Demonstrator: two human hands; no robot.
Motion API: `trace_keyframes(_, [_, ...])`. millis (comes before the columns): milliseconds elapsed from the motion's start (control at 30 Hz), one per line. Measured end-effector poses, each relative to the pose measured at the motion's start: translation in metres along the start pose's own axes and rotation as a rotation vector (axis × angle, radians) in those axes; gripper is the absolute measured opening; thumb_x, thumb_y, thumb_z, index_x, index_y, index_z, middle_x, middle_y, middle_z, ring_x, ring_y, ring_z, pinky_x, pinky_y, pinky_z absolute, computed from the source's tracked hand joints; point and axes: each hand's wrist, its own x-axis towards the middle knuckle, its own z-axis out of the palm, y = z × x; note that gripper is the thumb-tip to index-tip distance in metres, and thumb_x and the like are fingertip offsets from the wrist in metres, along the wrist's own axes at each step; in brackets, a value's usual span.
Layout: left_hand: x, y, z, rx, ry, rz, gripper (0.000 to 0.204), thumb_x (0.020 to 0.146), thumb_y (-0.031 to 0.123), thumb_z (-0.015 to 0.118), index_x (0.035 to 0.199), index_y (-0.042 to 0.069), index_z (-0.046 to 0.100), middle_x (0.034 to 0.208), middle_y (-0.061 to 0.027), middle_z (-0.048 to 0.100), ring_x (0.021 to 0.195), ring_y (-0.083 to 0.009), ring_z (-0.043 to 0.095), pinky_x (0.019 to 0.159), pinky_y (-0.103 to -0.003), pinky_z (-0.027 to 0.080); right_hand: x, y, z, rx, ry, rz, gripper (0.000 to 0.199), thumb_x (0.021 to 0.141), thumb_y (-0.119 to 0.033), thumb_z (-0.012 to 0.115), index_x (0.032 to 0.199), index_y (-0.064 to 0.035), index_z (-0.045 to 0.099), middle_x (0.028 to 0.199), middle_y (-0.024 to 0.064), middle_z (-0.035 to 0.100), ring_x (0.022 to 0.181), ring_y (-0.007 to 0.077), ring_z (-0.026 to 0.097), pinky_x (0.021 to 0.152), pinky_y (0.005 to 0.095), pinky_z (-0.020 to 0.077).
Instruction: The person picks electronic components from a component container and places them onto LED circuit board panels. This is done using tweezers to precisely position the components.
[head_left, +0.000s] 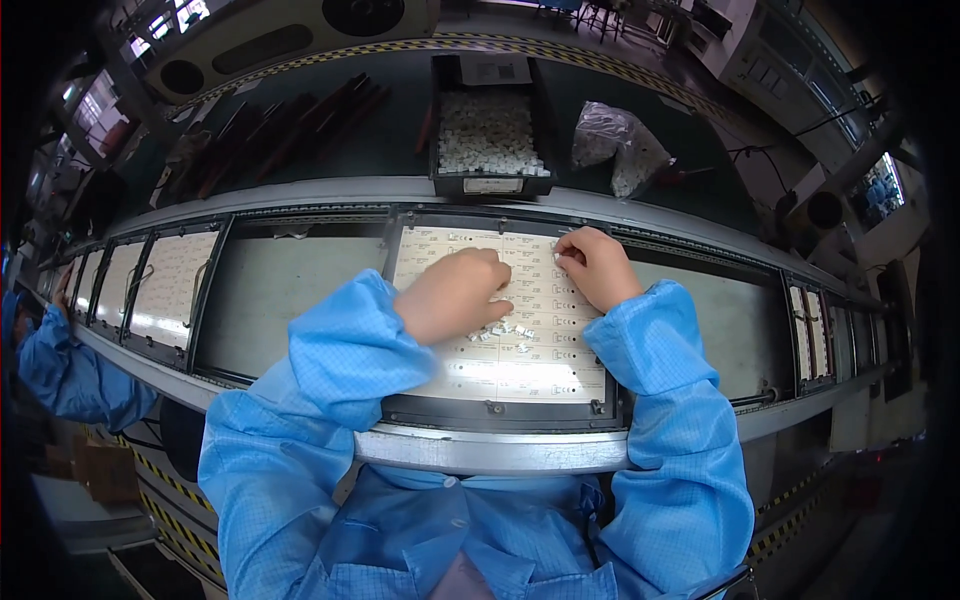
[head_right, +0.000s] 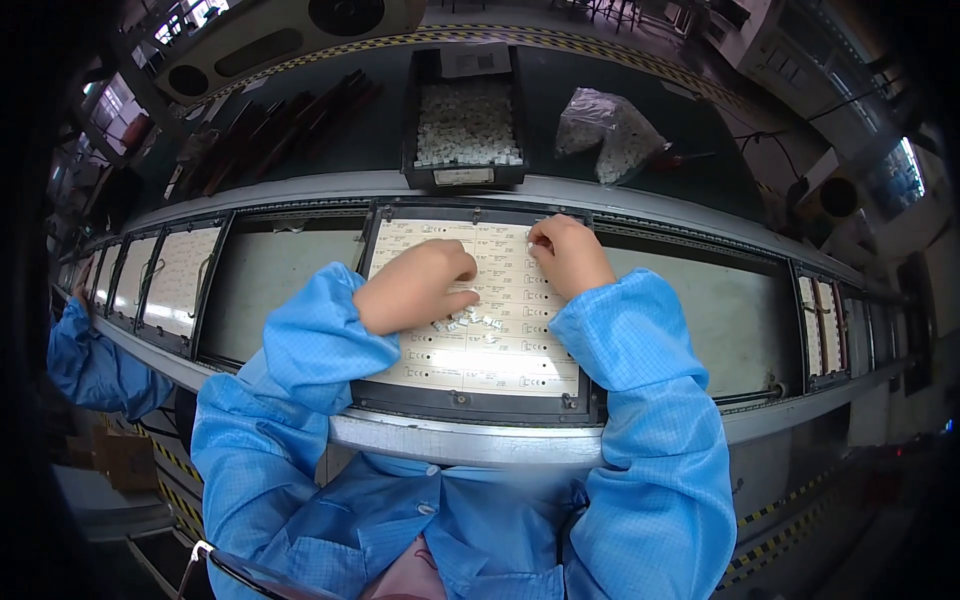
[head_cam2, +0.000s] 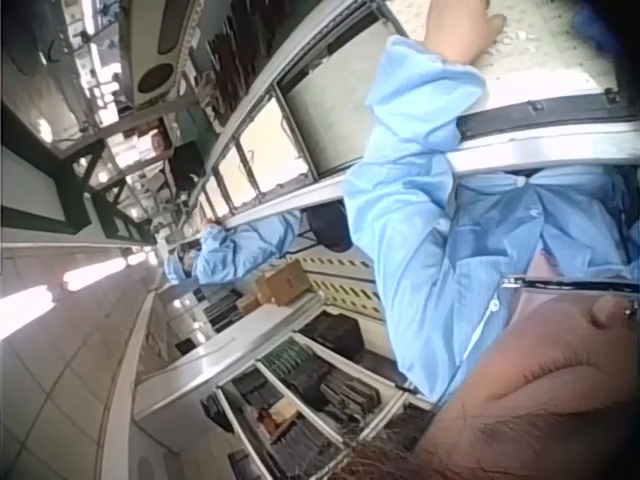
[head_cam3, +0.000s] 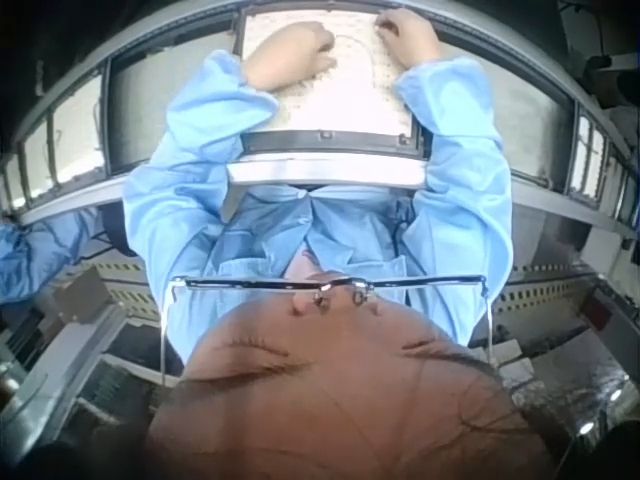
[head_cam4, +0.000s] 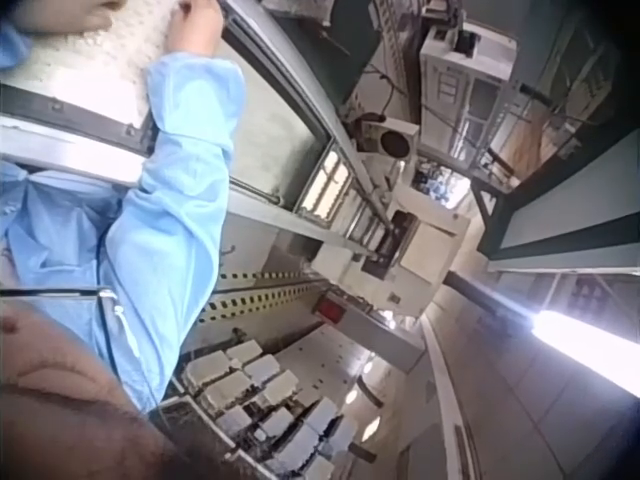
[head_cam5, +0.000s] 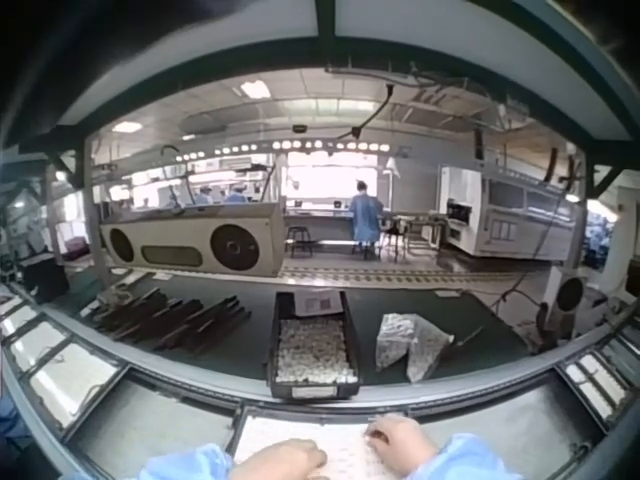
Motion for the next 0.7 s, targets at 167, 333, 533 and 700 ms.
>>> trace_keyframes(167, [0.002, -0.007, 0.017, -0.013, 0.027, 0.044, 0.020, 0.080, 0.014, 0.065, 0.095, 0.000, 0.064, 0.092, -0.0147, 0.061, 0.090, -0.0318, 0.060, 0.081, -0.038, 0.049, -0.001, 0.002, 0.001, -0.074, 0.018, -0.072, 0.014, 0.079, -0.004, 0.068, 0.093, -0.0005, 0.066, 0.091, 0.0121, 0.063, 0.080, 0.0257, 0.063, 0.073, 0.0329, 0.0515])
trace_keyframes(333, [0.004, 0.001, 0.019, 0.043, 0.033, 0.068, 0.019, 0.080, 0.011, 0.064, 0.095, 0.000, 0.064, 0.093, -0.0143, 0.060, 0.089, -0.0317, 0.060, 0.078, -0.039, 0.050, -0.003, -0.002, -0.001, -0.139, 0.031, -0.104, 0.013, 0.081, -0.005, 0.067, 0.092, -0.0004, 0.066, 0.093, 0.0129, 0.063, 0.082, 0.0293, 0.063, 0.074, 0.0348, 0.0520])
trace_keyframes(533, [0.010, -0.008, 0.028, -0.024, 0.069, 0.195, 0.019, 0.081, 0.011, 0.063, 0.097, 0.001, 0.064, 0.091, -0.0142, 0.061, 0.091, -0.0324, 0.060, 0.080, -0.040, 0.050, 0.000, -0.003, 0.000, -0.086, -0.016, -0.027, 0.012, 0.081, -0.007, 0.065, 0.091, -0.0020, 0.067, 0.093, 0.0125, 0.063, 0.090, 0.0306, 0.061, 0.081, 0.0381, 0.0500])
trace_keyframes(700, [0.013, 0.000, 0.019, -0.083, 0.082, 0.193, 0.020, 0.082, 0.009, 0.060, 0.099, 0.001, 0.065, 0.092, -0.0150, 0.063, 0.088, -0.0330, 0.061, 0.080, -0.039, 0.050, -0.012, -0.002, -0.004, -0.216, 0.102, -0.221, 0.016, 0.078, -0.005, 0.066, 0.094, -0.0013, 0.066, 0.091, 0.0141, 0.062, 0.078, 0.0291, 0.062, 0.070, 0.0369, 0.0514])
